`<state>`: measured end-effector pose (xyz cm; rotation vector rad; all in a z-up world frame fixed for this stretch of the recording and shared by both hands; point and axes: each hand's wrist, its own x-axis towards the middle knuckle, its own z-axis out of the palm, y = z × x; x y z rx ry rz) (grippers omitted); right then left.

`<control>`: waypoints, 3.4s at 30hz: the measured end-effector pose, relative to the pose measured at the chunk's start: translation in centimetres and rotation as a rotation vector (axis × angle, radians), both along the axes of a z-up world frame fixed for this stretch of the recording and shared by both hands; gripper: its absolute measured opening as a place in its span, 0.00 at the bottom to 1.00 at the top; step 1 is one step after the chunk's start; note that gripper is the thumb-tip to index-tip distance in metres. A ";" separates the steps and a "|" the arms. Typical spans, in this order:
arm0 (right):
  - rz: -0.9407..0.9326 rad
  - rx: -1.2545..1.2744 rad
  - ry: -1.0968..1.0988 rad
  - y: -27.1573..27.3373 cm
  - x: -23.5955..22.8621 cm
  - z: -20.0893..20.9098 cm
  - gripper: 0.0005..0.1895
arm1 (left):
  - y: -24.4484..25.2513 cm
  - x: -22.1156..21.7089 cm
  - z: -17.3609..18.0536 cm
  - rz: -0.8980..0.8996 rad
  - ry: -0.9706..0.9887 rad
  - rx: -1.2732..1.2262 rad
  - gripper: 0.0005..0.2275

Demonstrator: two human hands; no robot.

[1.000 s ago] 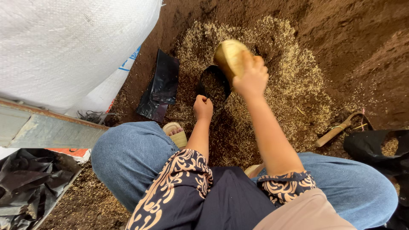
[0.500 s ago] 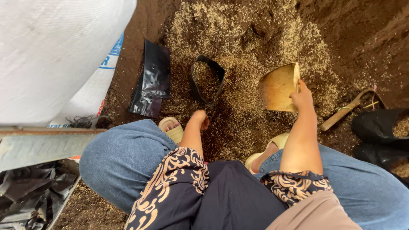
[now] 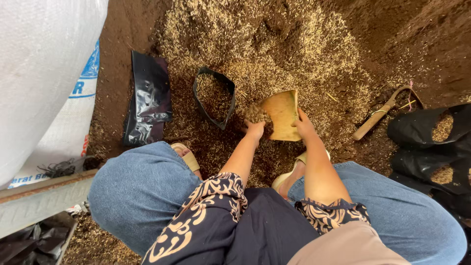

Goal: The person scoops soil from a large pile using a small scoop and fills black plastic nursery bags. The person repeatedly scoops soil, pours it into the bags, and adjusts the bags to ensure they are filled.

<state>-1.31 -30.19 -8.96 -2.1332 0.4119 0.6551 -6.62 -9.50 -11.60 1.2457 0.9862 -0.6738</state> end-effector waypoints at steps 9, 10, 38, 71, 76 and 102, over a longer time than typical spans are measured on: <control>-0.120 0.308 0.058 4.0 3.1 4.8 0.40 | 3.7 2.8 6.3 -0.089 -0.783 0.424 0.18; -0.153 0.345 0.087 4.5 3.5 6.7 0.39 | 4.8 3.3 7.6 -0.055 -0.912 0.525 0.16; -0.331 0.352 -0.186 9.6 5.9 12.6 0.41 | 18.8 -2.6 6.6 0.156 -0.464 0.814 0.12; 0.173 -0.342 -0.372 15.8 7.6 3.5 0.18 | 16.3 1.2 6.9 0.096 -0.609 0.716 0.11; 0.122 -0.489 -0.299 12.7 7.7 7.4 0.20 | 14.8 1.8 8.2 0.019 -0.656 0.656 0.08; 0.802 -0.498 -0.810 11.8 5.6 -5.7 0.29 | 4.0 -0.8 10.1 -0.133 -1.175 0.871 0.02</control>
